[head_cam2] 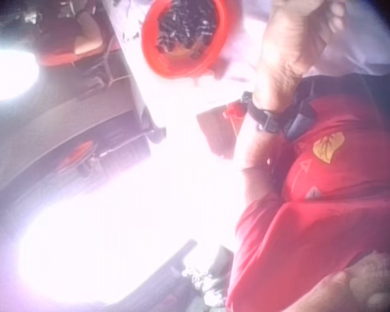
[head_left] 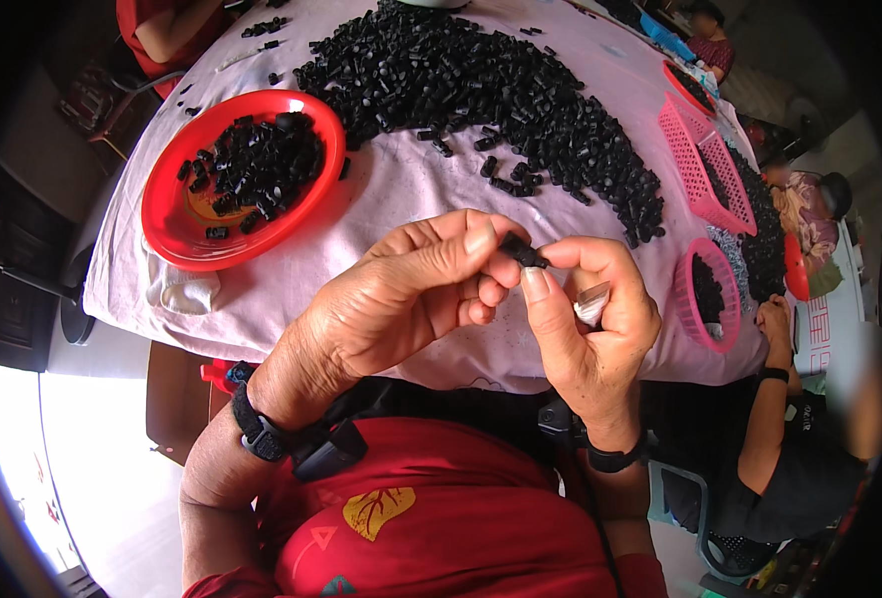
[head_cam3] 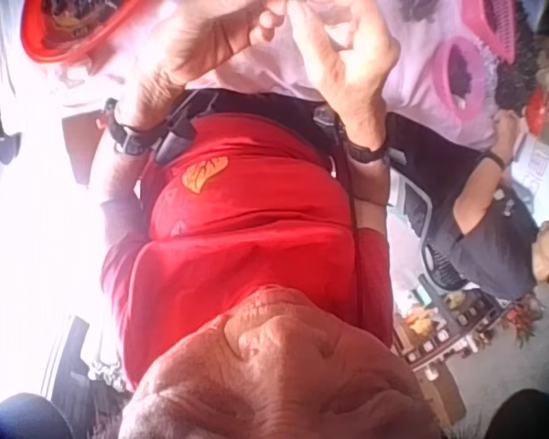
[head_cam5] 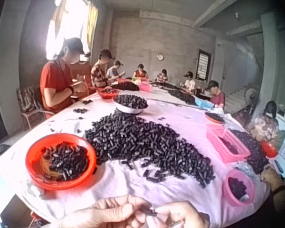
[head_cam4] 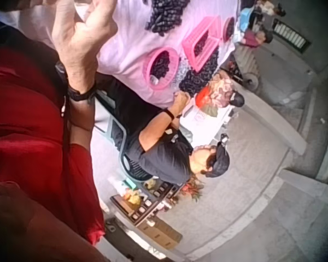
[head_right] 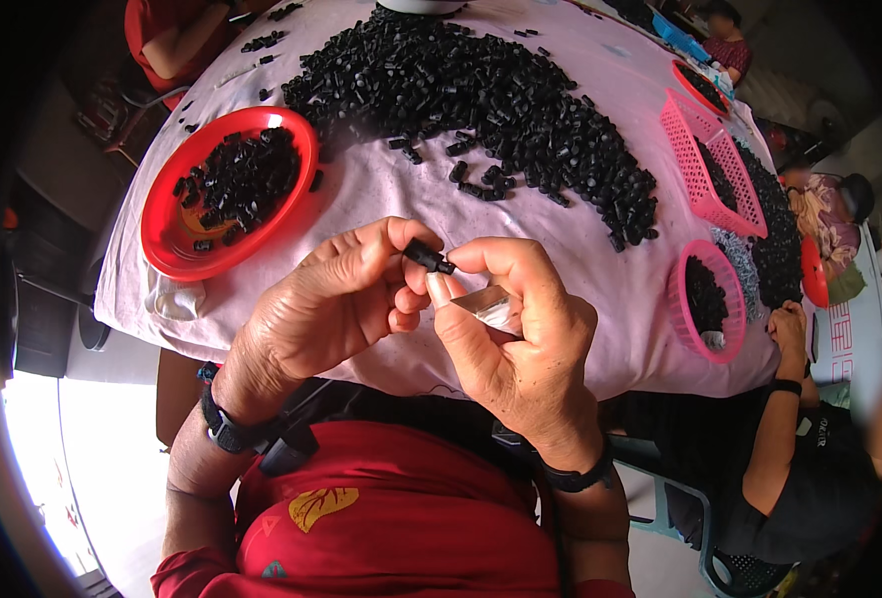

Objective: The worker is assembling small black plastic cord locks or toggles at a communal workshop table.

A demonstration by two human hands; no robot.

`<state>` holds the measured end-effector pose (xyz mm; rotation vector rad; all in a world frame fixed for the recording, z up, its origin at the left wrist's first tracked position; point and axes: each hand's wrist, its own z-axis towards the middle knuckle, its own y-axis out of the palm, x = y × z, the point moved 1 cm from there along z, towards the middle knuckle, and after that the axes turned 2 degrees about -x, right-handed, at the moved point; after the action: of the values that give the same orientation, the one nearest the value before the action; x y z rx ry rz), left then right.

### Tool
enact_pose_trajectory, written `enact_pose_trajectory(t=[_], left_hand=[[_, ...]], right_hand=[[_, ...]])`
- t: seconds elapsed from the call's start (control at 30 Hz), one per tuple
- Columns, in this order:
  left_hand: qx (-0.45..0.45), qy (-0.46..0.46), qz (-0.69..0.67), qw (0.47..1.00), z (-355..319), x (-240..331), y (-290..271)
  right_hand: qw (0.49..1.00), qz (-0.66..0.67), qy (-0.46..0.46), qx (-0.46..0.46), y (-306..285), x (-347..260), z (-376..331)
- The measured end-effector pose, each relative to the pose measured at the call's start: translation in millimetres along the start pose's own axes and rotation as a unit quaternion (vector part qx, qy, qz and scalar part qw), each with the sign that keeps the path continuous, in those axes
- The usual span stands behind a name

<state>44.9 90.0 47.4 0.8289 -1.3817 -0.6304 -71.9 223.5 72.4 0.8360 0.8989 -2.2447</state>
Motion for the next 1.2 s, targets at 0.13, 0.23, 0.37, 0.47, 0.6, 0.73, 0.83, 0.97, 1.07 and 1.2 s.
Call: enact_pose_trajectory(t=[0.13,0.23,0.37,0.47,0.6,0.73,0.83,0.97,1.07,1.2], left_hand=[[0.005,0.03,0.052,0.998,0.6,-0.9,-3.3],[0.007,0.04,0.069,0.997,1.2,-2.7,-4.2],[0.023,0.048,0.088,0.995,2.3,-5.1,-4.3],[-0.009,0.023,0.086,0.996,0.0,-1.1,-2.7],[-0.005,0.018,0.101,0.995,0.1,-2.9,-0.8],[-0.023,0.012,0.112,0.993,0.3,-2.6,-1.0],[-0.024,0.009,0.117,0.993,0.2,-2.2,-0.4],[-0.023,0.009,0.13,0.991,0.0,-2.7,-2.0],[-0.015,0.003,0.144,0.99,-0.1,-1.7,-0.3],[-0.027,0.008,0.147,0.989,-0.9,-1.1,-0.6]], right_hand=[[0.999,-0.042,0.001,-0.004,2.3,-1.1,-2.4],[1.0,-0.021,-0.014,-0.006,5.7,-0.7,-2.3],[0.998,-0.066,0.007,-0.012,4.4,0.6,-2.1],[0.995,-0.097,0.034,-0.018,1.4,2.9,-0.1],[0.992,-0.11,0.056,-0.026,3.1,4.8,0.8],[0.989,-0.123,0.068,-0.044,1.8,3.8,0.9],[0.986,-0.139,0.075,-0.057,1.2,4.1,0.7],[0.984,-0.153,0.067,-0.055,3.0,3.4,1.1],[0.982,-0.164,0.067,-0.058,1.3,1.5,1.3],[0.981,-0.168,0.077,-0.067,0.5,-0.8,1.1]])
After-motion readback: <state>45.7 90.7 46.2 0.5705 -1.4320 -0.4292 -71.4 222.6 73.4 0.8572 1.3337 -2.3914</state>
